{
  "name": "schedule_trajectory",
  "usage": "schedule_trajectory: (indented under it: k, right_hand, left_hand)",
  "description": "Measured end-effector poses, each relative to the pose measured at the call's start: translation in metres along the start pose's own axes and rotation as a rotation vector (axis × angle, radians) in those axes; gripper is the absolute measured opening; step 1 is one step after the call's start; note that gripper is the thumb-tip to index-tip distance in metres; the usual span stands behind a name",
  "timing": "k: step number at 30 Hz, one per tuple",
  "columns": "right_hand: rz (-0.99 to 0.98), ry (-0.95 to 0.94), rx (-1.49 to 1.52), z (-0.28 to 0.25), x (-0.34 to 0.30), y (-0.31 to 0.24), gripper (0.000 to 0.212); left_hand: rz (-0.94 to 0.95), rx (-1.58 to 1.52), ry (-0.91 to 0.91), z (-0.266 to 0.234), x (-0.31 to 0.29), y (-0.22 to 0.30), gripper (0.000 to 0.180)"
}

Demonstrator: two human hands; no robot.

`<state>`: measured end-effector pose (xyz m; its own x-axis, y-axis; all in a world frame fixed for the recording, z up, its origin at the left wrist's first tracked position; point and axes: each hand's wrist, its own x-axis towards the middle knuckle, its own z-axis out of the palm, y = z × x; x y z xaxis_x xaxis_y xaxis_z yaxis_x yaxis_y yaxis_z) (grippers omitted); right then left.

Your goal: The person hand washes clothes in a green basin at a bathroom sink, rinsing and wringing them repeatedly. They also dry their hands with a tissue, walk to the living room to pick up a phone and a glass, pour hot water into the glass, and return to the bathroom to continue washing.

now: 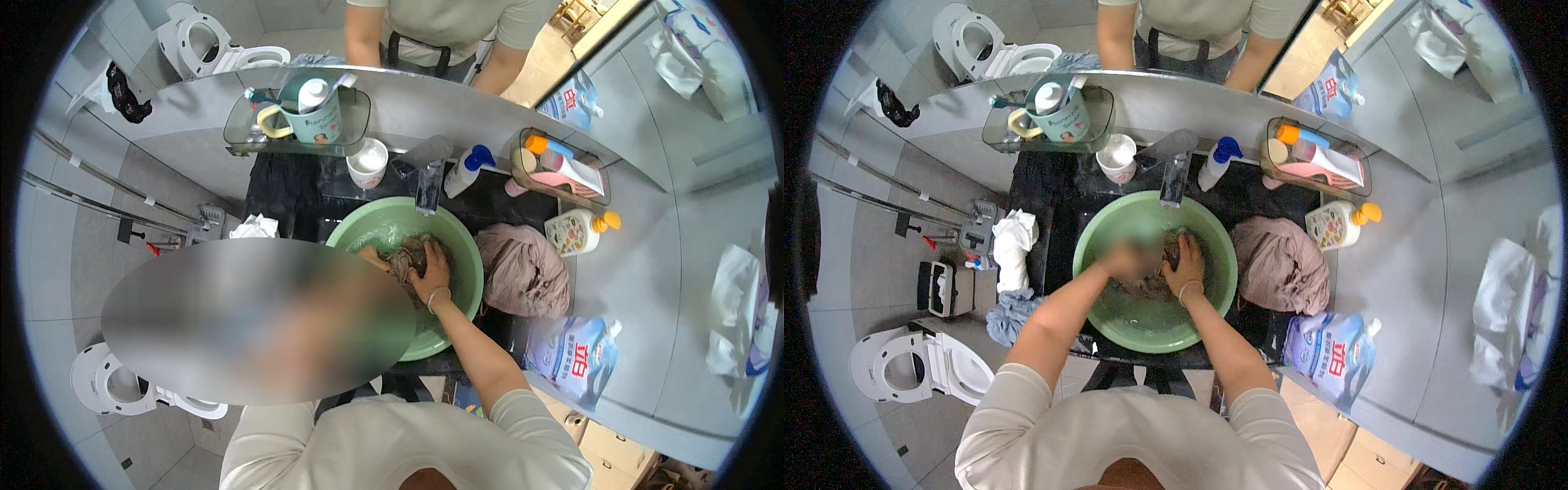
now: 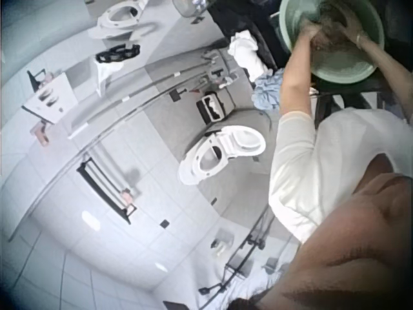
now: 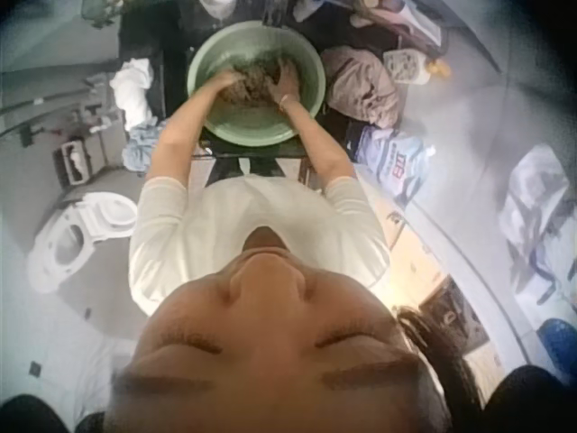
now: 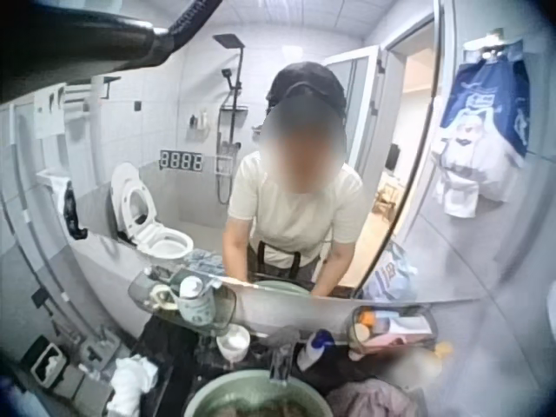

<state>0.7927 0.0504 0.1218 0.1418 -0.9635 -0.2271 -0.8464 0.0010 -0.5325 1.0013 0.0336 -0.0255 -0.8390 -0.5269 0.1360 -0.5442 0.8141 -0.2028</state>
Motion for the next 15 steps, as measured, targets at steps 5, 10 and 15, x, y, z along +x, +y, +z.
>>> schedule_trajectory:
  k: [5, 10, 15]
  right_hand:
    - [-0.081, -0.012, -0.044, -0.014, -0.056, 0.005, 0.089]
    - [0.110, -0.102, 0.401, 0.009, -0.056, 0.003, 0.099]
    - [0.412, -0.307, 0.861, 0.007, -0.058, -0.027, 0.059]
  left_hand:
    - [-0.922, -1.374, 0.234, -0.095, 0.007, 0.002, 0.031]
    - [-0.722, -1.333, 0.340, -0.181, 0.017, -0.016, 0.026]
    - [-0.650, -1.357, 0.429, -0.295, 0.018, -0.046, 0.022]
